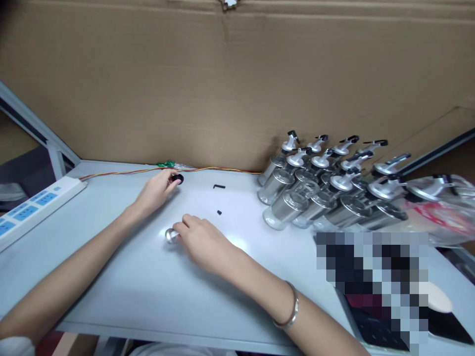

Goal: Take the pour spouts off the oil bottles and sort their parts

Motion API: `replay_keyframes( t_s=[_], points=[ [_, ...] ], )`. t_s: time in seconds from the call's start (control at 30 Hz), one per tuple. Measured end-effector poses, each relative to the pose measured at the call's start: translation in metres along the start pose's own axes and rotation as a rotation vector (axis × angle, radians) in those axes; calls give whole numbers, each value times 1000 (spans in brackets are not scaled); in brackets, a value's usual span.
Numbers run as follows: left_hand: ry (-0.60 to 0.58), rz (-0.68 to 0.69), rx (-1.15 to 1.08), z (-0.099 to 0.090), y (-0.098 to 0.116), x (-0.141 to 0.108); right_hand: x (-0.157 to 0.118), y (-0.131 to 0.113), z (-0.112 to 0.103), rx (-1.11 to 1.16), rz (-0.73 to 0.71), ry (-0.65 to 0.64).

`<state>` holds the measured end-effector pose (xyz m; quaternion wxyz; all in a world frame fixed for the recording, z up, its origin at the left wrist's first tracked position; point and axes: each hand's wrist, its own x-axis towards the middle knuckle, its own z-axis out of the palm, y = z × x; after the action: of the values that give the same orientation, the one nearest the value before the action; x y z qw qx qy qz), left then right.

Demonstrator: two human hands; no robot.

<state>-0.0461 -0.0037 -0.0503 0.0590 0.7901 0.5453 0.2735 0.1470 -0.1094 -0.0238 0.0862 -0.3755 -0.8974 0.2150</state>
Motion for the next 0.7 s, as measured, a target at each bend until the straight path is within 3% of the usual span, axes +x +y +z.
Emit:
replay_keyframes(
  t_s=[0.13,0.23,0.37,0.47,0.6,0.7],
  points=[
    [-139,-28,105,18,-1,-4,6,10,6,-3,65,13],
    [-213,-41,144,21,-3,-5,9,20,11,-30,143,40],
    [-247,-68,145,3,5,-4,10,23,18,45,232,108],
    [-313,-51,115,-21,23,-8,10,22,17,110,169,111],
    [-863,51,-41,-44,45,-18,7,32,0,98,122,125],
    [-1051,72,-11,-44,48,-23,4,51,-20,11,306,179]
  ],
)
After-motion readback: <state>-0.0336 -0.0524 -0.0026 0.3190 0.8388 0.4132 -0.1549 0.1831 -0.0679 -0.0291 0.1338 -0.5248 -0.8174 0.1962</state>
